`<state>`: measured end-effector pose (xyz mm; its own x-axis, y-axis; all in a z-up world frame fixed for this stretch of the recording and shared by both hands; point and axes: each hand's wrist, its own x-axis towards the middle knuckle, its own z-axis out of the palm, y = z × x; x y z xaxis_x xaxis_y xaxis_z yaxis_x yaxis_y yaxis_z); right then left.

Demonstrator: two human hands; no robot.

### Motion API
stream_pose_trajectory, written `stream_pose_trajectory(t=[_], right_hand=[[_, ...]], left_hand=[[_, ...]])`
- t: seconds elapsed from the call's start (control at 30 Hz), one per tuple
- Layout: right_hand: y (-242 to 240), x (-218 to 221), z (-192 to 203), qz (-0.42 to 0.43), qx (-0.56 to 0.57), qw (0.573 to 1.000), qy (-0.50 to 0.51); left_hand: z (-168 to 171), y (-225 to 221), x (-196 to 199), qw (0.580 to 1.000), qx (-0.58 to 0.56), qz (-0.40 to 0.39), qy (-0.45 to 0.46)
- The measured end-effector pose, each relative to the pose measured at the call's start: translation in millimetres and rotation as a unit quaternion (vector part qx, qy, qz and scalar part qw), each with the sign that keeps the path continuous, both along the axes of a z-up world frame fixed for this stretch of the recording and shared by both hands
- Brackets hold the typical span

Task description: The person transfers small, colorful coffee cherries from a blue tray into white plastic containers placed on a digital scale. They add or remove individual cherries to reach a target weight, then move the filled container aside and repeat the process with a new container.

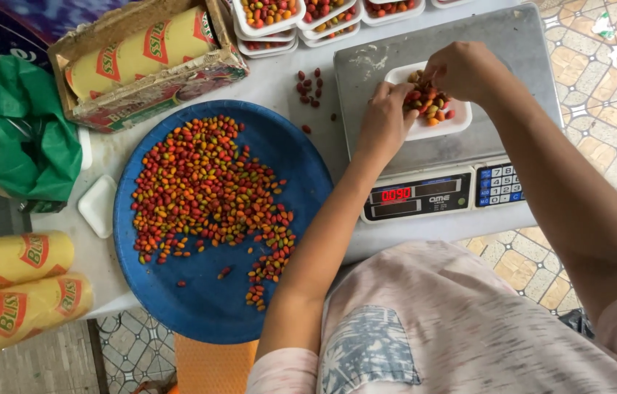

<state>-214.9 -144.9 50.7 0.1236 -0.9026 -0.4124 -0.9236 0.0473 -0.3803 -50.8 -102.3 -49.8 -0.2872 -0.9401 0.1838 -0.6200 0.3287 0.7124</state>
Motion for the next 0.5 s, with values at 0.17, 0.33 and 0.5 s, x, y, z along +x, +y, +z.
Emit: stream_pose_trajectory(t=[0.17,0.33,0.5], right_hand=[[-1,-22,-43,0.045,-0.054,0.997,0.030],[3,-37,-46,0.070,-0.085,0.994,0.007],[3,-53,-70,0.061,-0.114,0.992,0.007]], left_hand=[[-3,0,-6,1.000,-0.006,-0.023,0.007],[3,4,-8,1.000,0.002,-0.001,-0.028],[14,11,-6,1.000,0.024,0.006,-0.006]])
